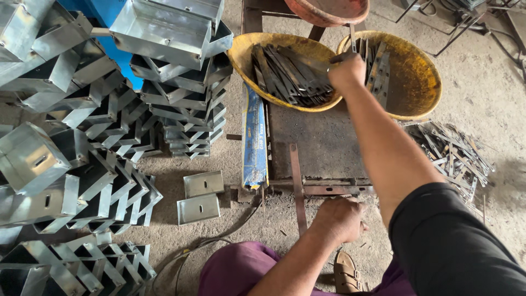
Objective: The person positions metal strips onto a fabrication jig and performs spot welding using a hand-held electrode holder to join the pieces together.
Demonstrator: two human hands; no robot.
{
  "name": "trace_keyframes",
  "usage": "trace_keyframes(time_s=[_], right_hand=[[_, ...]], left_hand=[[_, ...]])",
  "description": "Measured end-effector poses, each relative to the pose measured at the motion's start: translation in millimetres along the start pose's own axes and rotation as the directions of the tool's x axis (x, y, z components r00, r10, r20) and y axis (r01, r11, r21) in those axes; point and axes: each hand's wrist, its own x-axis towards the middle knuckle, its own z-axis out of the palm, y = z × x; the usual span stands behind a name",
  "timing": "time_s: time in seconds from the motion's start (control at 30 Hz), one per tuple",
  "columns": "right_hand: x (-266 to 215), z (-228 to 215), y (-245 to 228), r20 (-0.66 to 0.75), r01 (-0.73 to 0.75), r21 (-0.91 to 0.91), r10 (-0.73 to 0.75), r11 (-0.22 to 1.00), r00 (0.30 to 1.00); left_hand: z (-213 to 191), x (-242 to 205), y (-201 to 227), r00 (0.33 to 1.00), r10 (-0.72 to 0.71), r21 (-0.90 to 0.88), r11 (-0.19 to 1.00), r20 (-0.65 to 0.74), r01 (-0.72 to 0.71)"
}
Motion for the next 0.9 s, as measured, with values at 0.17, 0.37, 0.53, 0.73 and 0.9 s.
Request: trace_keyframes(time_s=[0.17, 0.37, 0.53, 0.73, 0.9], right_hand=[[-2.4, -14.4, 12.9, 0.231, 0.118, -0.136, -0.084, 0.984, 0.969], [10.3, 29.4, 28.2, 0.277, 0.372, -0.472, -0.266, 0.799, 0.923], [-6.0, 27.0, 5.7, 0.178, 0.103, -0.352, -0.042, 0.930, 0.983], [-28.2, 9.8, -20.7, 0.130, 0.076, -0.293, -0.039, 0.953, 0.991], [-36.3, 19.4, -30.3, 0.167, 0.109, -0.287, -0.062, 0.952, 0.984]], left_hand=[[4.1, 1.7, 1.1, 0.994, 0.068, 0.057, 0.996, -0.090, -0.063], [16.0, 7.0, 7.2, 0.982, 0.100, 0.046, 0.994, -0.157, -0.094], [13.3, 5.1, 6.0, 0.993, 0.065, 0.047, 0.997, -0.097, -0.060], [12.2, 6.2, 2.1, 0.982, 0.093, 0.037, 0.995, -0.162, -0.088], [11.6, 7.0, 3.3, 0.992, 0.074, 0.082, 0.994, -0.102, -0.065]])
